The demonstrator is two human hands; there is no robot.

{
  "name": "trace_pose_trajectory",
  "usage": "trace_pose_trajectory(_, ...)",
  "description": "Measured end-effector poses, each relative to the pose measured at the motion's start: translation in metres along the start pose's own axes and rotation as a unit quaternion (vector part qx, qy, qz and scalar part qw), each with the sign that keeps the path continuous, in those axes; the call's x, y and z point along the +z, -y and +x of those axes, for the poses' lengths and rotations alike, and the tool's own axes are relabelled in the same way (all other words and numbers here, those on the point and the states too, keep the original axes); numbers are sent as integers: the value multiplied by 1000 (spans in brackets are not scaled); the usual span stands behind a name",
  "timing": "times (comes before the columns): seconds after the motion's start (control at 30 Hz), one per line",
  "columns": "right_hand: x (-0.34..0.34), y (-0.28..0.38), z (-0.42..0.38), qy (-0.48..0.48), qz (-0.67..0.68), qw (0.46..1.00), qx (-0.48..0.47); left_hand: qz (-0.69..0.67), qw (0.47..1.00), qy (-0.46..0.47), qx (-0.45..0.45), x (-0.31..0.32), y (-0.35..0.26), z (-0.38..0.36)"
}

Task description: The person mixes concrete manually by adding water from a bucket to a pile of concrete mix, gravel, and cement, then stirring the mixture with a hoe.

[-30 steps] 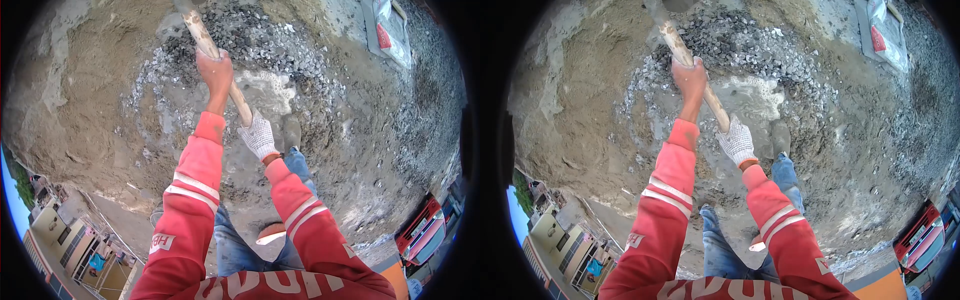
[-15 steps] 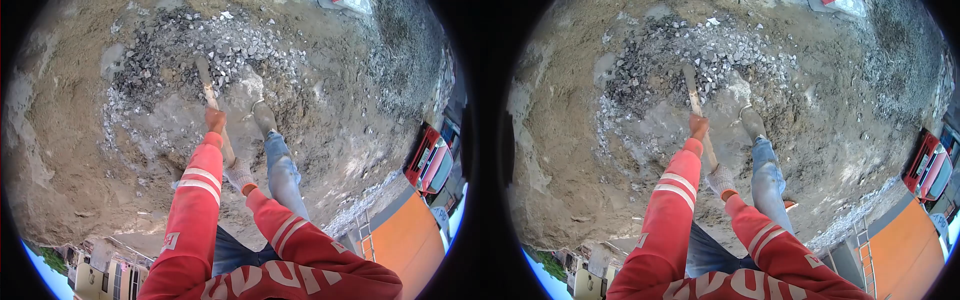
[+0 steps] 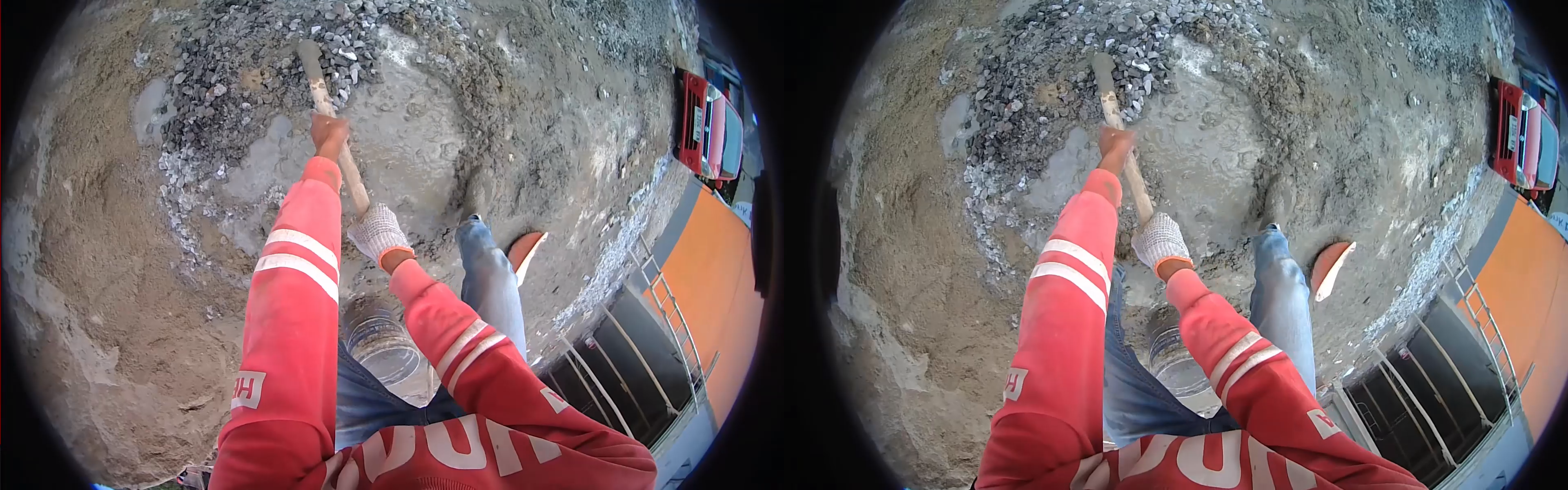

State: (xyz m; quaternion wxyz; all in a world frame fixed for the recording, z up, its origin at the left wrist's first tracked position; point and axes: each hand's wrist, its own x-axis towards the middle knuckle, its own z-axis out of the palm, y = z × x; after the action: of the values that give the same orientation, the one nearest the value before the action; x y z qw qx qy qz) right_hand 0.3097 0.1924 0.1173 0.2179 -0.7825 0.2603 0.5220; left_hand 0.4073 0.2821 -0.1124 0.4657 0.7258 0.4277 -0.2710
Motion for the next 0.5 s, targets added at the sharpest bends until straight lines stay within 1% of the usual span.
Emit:
trace_pose_trajectory(0.07,1,-14,5,0,-2,1000,-25,16,997,-59,54,-2,-12,-9)
trace_pose_trajectory(0.1,4,-28,10,1,3,1000,-29,20,996,-62,58,-1,-19,-17)
trace_pose_trajectory(0.17,8,-62,24,-55,5,995,-87,-37,998,-57,3,4,-38,-36)
trace_pose_trajectory(0.2,4,-79,30,-53,8,994,-100,-36,997,-69,8,16,-34,-42)
trace_pose_trajectory(0.23,-1,-100,31,-45,-9,993,-109,-50,992,-105,55,31,-14,-46)
trace_pose_trajectory(0.27,-11,-116,34,-39,-28,991,-125,-66,981,-145,107,36,-15,-59)
trace_pose_trajectory(0.3,-19,-134,32,-41,-30,990,-132,-83,987,-124,60,44,-17,-75)
trace_pose_trajectory(0.33,-20,-160,16,-33,-31,991,-127,-93,991,-96,2,50,-14,-111)
trace_pose_trajectory(0.37,-13,-192,-2,-28,-32,991,-126,-84,990,-114,28,67,15,-125)
trace_pose_trajectory(0.4,-9,-218,-9,-36,-35,989,-136,-147,985,-92,-7,79,25,-153)
trace_pose_trajectory(0.43,-7,-242,-21,-27,-31,991,-130,-38,990,-139,-1,94,45,-172)
trace_pose_trajectory(0.47,-7,-268,-33,-13,-34,992,-119,-15,990,-139,-19,102,47,-206)
trace_pose_trajectory(0.5,-8,-289,-34,-15,-33,992,-124,-35,990,-140,1,109,50,-234)
